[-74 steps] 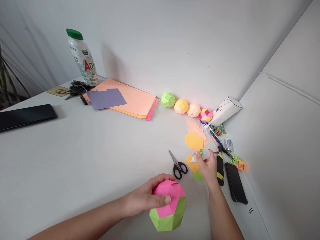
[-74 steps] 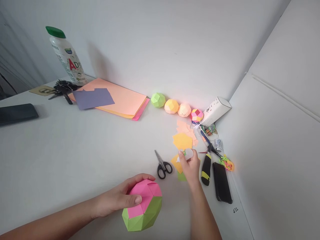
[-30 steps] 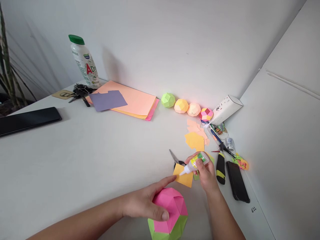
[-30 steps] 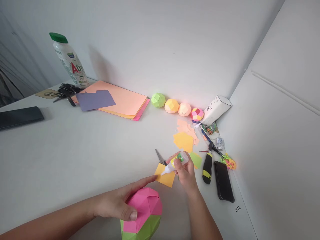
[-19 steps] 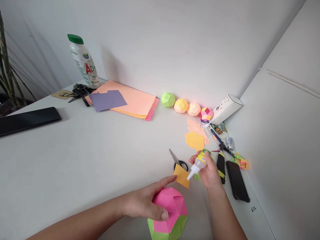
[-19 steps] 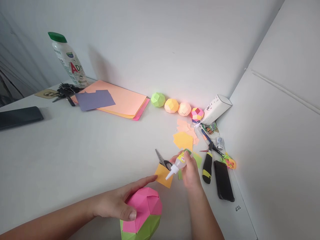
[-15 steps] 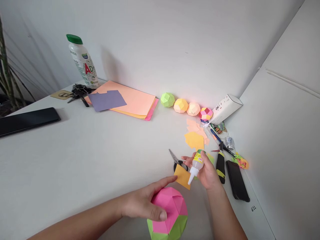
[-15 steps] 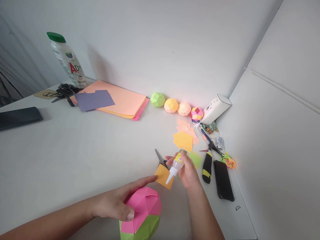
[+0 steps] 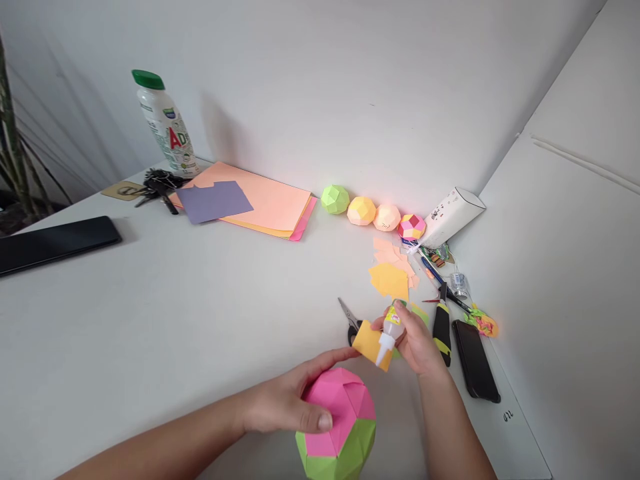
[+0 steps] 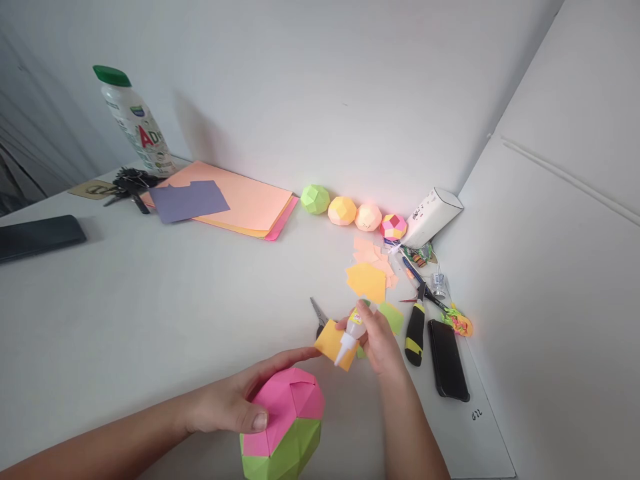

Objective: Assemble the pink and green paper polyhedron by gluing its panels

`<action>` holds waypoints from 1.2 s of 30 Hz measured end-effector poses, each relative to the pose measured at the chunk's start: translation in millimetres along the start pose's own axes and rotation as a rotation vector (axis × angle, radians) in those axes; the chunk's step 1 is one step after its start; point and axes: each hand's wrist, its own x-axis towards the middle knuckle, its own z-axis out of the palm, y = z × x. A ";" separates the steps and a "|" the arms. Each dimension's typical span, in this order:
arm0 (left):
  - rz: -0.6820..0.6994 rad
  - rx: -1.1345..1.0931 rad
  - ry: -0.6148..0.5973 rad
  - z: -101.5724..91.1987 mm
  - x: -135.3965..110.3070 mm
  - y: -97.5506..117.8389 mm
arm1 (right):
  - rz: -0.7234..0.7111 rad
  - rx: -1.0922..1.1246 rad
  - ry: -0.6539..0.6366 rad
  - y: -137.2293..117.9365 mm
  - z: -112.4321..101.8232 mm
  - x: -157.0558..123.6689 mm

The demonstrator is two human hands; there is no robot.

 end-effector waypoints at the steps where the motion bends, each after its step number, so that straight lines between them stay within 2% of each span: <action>1: 0.002 -0.001 -0.003 0.3 0.1 0.6 | -0.038 -0.012 0.065 -1.6 -3.3 2.6; 3: -0.001 -0.001 0.002 0.4 0.3 0.9 | -0.108 -0.025 0.201 -4.5 -11.1 8.9; 5: 0.006 0.005 0.020 -0.1 0.8 0.1 | -0.148 -0.029 0.273 -6.5 -18.5 14.8; 9: 0.023 0.010 0.047 -1.9 2.7 -2.8 | -0.191 -0.075 0.352 -7.6 -25.1 17.6; 13: 0.009 0.011 0.094 -1.4 4.4 -1.4 | -0.298 -0.109 0.398 -8.7 -20.4 6.9; 15: 0.000 0.014 0.123 0.2 4.8 0.7 | -0.396 -0.072 0.348 -9.6 -14.7 -1.6; 19: -0.007 -0.024 0.160 3.3 5.1 2.8 | -0.570 0.055 0.148 -8.2 1.4 -20.6; 23: -0.012 -0.066 0.188 5.3 5.8 1.8 | -0.679 -0.017 0.044 -1.5 15.4 -35.3; 28: 0.007 -0.106 0.212 7.7 6.9 2.3 | -0.793 -0.054 -0.117 7.5 21.6 -45.2; 31: 0.012 -0.122 0.226 9.0 6.7 3.7 | -0.874 -0.141 -0.143 11.3 22.9 -49.4; 36: 0.031 -0.122 0.224 10.4 5.1 6.1 | -1.006 -0.287 -0.113 13.2 24.4 -53.6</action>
